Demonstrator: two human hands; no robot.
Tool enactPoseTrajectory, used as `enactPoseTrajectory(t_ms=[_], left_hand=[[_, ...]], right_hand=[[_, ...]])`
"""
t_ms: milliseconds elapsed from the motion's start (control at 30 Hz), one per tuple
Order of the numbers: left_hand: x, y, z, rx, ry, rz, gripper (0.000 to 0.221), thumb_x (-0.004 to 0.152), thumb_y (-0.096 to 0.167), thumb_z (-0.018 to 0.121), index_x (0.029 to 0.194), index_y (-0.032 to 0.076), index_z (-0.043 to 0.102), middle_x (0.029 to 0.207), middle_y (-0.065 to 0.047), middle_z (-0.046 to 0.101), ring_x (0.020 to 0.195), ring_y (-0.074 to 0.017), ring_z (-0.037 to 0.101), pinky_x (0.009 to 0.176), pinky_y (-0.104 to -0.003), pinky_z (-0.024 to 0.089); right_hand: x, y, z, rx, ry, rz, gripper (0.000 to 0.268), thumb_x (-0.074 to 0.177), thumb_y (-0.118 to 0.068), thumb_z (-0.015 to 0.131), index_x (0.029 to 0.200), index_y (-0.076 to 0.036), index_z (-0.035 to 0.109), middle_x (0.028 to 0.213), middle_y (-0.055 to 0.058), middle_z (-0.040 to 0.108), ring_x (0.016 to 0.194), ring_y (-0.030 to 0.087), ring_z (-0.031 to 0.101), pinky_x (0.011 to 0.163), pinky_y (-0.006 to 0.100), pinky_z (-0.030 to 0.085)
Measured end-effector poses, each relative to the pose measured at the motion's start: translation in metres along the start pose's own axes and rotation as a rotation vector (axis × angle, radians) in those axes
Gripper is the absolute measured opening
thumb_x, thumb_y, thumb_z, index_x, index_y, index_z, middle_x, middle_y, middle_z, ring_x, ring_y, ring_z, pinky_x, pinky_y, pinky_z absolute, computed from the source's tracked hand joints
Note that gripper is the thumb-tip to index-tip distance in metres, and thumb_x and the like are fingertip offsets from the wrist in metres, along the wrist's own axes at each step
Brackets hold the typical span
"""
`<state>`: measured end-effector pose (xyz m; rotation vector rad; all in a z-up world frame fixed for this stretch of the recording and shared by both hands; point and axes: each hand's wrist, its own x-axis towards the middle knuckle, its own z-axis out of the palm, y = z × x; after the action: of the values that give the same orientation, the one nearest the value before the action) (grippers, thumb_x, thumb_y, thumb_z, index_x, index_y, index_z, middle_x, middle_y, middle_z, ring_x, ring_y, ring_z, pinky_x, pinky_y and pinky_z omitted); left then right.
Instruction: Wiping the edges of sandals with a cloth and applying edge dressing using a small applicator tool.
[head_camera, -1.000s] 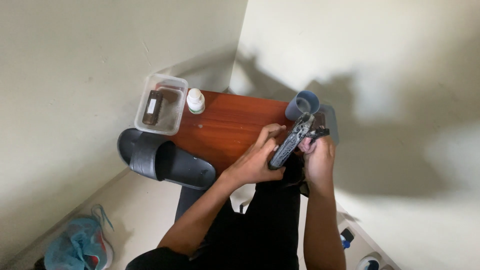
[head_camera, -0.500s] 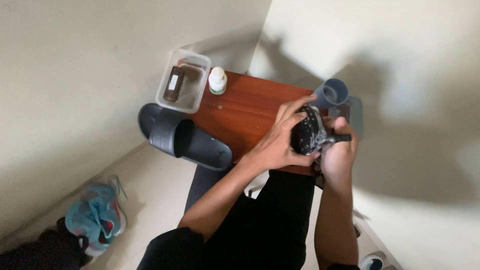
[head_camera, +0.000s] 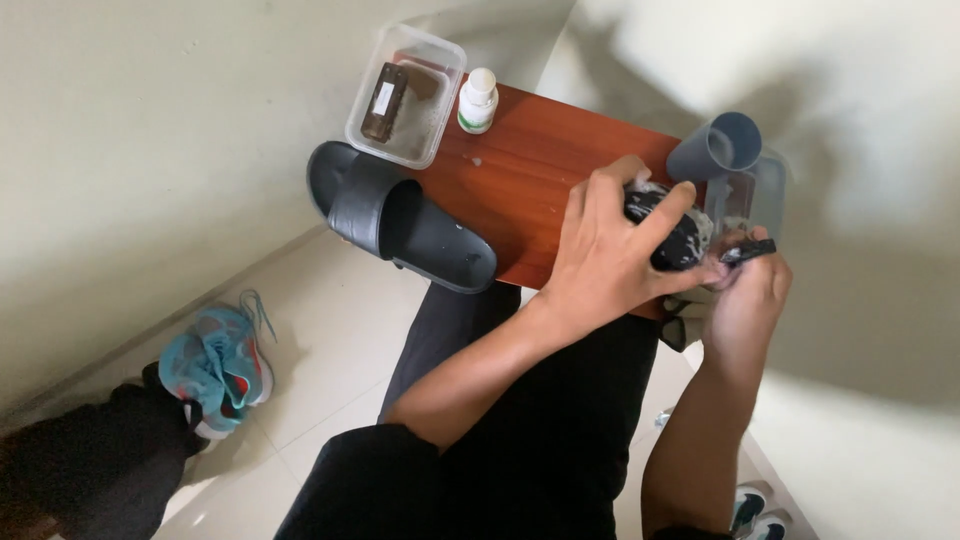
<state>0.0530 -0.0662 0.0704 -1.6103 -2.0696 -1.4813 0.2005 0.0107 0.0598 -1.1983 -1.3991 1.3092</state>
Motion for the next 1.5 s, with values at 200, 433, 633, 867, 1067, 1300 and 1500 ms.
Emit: enactPoseTrajectory(t_ms=[200,433,633,867,1067,1300,1500], left_hand=[[-0.005,0.01,-0.039,0.025,-0.049,0.152,0.06,0.084,0.064,0.068,0.115,0.014,0.058,0.109,-0.004,0.058,0.096,-0.0276,0.058,0.089,-0.041,0.042],[-0.009,0.017,-0.049,-0.02,0.005,0.239,0.039,0.092,0.045,0.077,0.098,0.009,0.062,0.088,-0.005,0.062,0.085,-0.0248,0.062,0.088,-0.036,0.043],[-0.027,0.024,-0.044,-0.178,-0.19,0.159,0.037,0.089,0.029,0.084,0.11,0.006,0.063,0.101,-0.009,0.056,0.094,-0.0325,0.068,0.1,-0.042,0.058],[-0.031,0.024,-0.047,-0.037,-0.258,0.191,0.053,0.076,0.023,0.101,0.113,0.013,0.064,0.107,-0.002,0.055,0.08,-0.0166,0.066,0.056,-0.031,0.047],[-0.033,0.03,-0.049,-0.146,-0.298,0.202,0.036,0.086,0.01,0.086,0.117,0.011,0.066,0.128,-0.002,0.067,0.092,-0.0214,0.075,0.071,-0.032,0.056],[-0.033,0.029,-0.05,-0.151,-0.238,0.235,0.033,0.088,0.003,0.087,0.114,0.007,0.068,0.12,-0.002,0.072,0.095,-0.0196,0.077,0.072,-0.03,0.056],[-0.036,0.032,-0.042,-0.141,-0.245,0.21,0.026,0.097,0.017,0.079,0.118,0.007,0.068,0.125,-0.003,0.073,0.107,-0.0205,0.077,0.078,-0.032,0.059]], right_hand=[[-0.023,0.005,-0.007,0.029,0.088,0.087,0.017,0.088,-0.015,0.046,0.072,-0.012,0.044,0.073,0.0,0.041,0.071,0.011,0.039,0.067,0.027,0.03],[-0.039,0.003,-0.032,-0.042,0.109,-0.064,0.033,0.105,-0.017,0.043,0.073,-0.011,0.048,0.073,0.002,0.044,0.071,0.013,0.038,0.07,0.029,0.03],[-0.066,-0.011,-0.018,-0.284,0.035,-0.382,0.057,0.119,-0.042,0.047,0.077,-0.003,0.047,0.078,0.008,0.045,0.07,0.018,0.04,0.069,0.034,0.033],[-0.052,0.009,-0.02,-0.425,0.108,-0.33,0.054,0.122,-0.027,0.053,0.074,-0.003,0.044,0.08,0.006,0.043,0.078,0.018,0.043,0.073,0.036,0.035],[-0.072,-0.012,-0.016,-0.442,0.02,-0.441,0.053,0.119,-0.02,0.05,0.071,-0.001,0.04,0.074,0.008,0.04,0.073,0.02,0.038,0.069,0.038,0.03],[-0.049,0.019,-0.032,-0.431,0.036,-0.235,0.054,0.12,-0.024,0.055,0.071,-0.006,0.042,0.076,0.003,0.042,0.078,0.016,0.041,0.076,0.035,0.035],[-0.075,-0.019,-0.015,-0.41,-0.039,-0.45,0.055,0.116,-0.024,0.049,0.067,-0.003,0.035,0.069,0.005,0.037,0.074,0.019,0.033,0.072,0.037,0.029]])
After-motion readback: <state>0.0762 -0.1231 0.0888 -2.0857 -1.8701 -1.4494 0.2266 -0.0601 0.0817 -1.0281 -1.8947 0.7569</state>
